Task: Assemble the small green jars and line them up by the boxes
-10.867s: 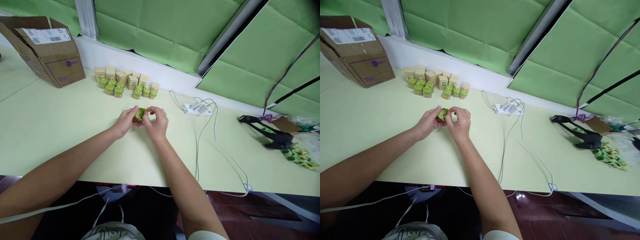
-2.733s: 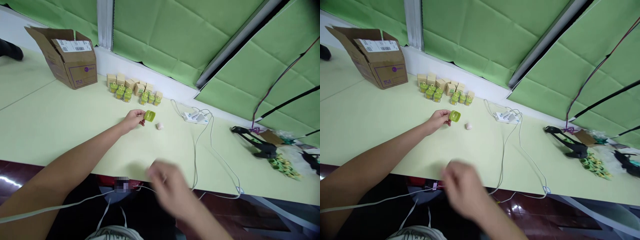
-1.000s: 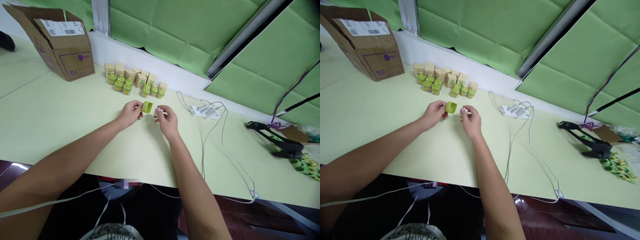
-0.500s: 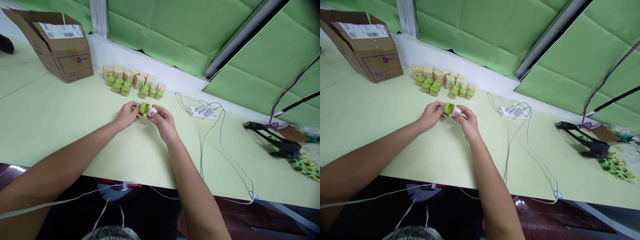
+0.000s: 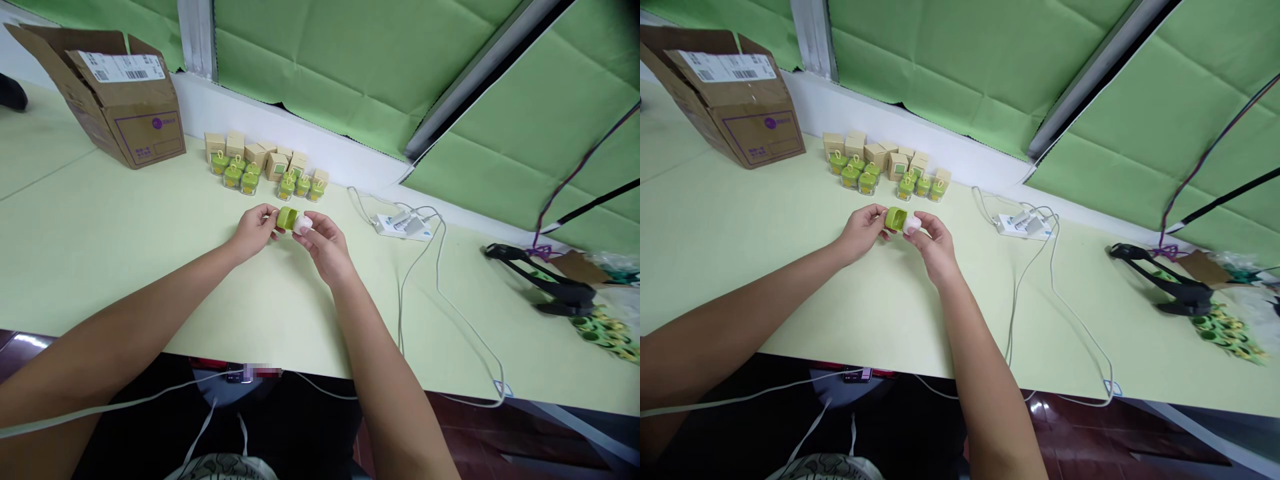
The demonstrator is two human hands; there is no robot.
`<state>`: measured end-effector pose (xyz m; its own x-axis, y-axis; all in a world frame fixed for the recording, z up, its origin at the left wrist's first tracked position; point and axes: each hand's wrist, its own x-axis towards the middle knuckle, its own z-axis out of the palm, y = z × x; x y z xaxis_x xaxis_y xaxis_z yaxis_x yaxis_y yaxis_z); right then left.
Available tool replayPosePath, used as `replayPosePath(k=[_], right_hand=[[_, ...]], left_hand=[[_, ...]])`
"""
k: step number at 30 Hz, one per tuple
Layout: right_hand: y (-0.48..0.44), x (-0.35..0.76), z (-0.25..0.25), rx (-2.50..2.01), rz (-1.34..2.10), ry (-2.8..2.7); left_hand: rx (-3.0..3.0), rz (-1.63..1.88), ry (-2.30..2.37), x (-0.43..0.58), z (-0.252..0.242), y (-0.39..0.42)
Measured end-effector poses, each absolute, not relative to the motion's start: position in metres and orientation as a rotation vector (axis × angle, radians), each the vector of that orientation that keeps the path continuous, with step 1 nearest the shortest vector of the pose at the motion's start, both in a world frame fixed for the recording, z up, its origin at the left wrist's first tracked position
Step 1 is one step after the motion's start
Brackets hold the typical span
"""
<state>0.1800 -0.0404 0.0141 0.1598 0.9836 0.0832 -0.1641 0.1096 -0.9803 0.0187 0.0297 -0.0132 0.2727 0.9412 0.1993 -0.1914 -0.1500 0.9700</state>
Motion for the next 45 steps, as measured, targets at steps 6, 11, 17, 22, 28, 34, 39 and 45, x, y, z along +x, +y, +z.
replayPosePath(k=[6, 11, 17, 22, 28, 34, 39, 45], right_hand=[[-0.0399, 0.1821, 0.0159, -1.071, 1.188, -0.938], [-0.0402, 0.1825, 0.015, -1.104, 1.187, -0.961], [-0.0397, 0.1829, 0.0149, -1.095, 1.165, -0.946], [-0.0397, 0.1831, 0.0174, -1.155, 1.101, -0.958], [-0.0377, 0.183, 0.0172, -1.224, 0.963, -0.943], [-0.039, 0.1826, 0.0176, -1.223, 1.014, -0.976], [-0.0388, 0.181, 0.0134, -1.164, 1.06, -1.001], [-0.0359, 0.1785, 0.0086, -1.157, 0.983, -1.004]], left_hand=[[1.361, 1.197, 0.781, 0.0178, -0.0118, 0.0293], [1.364, 1.195, 0.788, 0.0185, -0.0103, 0.0283], [1.373, 1.201, 0.781, 0.0183, -0.0112, 0.0291], [1.363, 1.207, 0.784, 0.0188, -0.0129, 0.0308], [1.352, 1.212, 0.786, 0.0187, -0.0113, 0.0297], [1.367, 1.201, 0.793, 0.0182, -0.0105, 0.0289], [1.38, 1.203, 0.789, 0.0188, -0.0113, 0.028], [1.407, 1.201, 0.78, 0.0188, -0.013, 0.028]])
